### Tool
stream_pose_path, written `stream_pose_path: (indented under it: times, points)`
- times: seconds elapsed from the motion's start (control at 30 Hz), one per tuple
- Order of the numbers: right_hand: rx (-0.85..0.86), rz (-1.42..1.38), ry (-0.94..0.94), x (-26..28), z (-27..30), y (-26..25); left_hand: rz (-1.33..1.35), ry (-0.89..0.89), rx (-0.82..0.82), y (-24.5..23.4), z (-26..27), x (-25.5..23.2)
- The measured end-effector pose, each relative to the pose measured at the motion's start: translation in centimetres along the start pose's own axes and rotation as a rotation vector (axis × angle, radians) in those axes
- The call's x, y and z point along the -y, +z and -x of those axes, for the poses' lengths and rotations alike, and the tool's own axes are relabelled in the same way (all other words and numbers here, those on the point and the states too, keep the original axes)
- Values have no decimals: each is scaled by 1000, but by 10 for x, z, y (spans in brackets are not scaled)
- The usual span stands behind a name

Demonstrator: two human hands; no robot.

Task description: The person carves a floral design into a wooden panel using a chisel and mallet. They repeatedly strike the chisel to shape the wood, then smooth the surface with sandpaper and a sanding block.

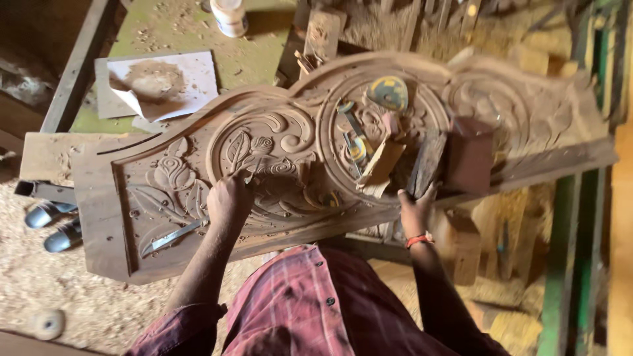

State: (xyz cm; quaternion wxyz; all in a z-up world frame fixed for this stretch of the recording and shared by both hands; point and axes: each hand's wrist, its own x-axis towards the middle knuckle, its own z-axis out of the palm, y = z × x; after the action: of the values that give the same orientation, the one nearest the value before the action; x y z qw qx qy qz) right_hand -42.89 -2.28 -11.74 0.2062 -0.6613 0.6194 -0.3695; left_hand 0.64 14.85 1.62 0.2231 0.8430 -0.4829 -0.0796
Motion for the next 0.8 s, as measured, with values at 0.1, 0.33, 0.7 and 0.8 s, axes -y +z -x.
stream_pose_path:
  times: [0.1, 0.33, 0.7, 0.8]
  points:
    - [55, 101, -1, -3, -10, 2, 256, 10, 74, -30, 8, -12]
    - [120, 334, 177, -1, -20, 13, 518, 229, 600, -72, 63, -41]
    - [75, 344, 202, 48, -11, 4, 225, 324, 637, -59, 92, -93]
    - [57, 350, 210, 72, -10, -1, 191, 311, 614, -64, 93, -93]
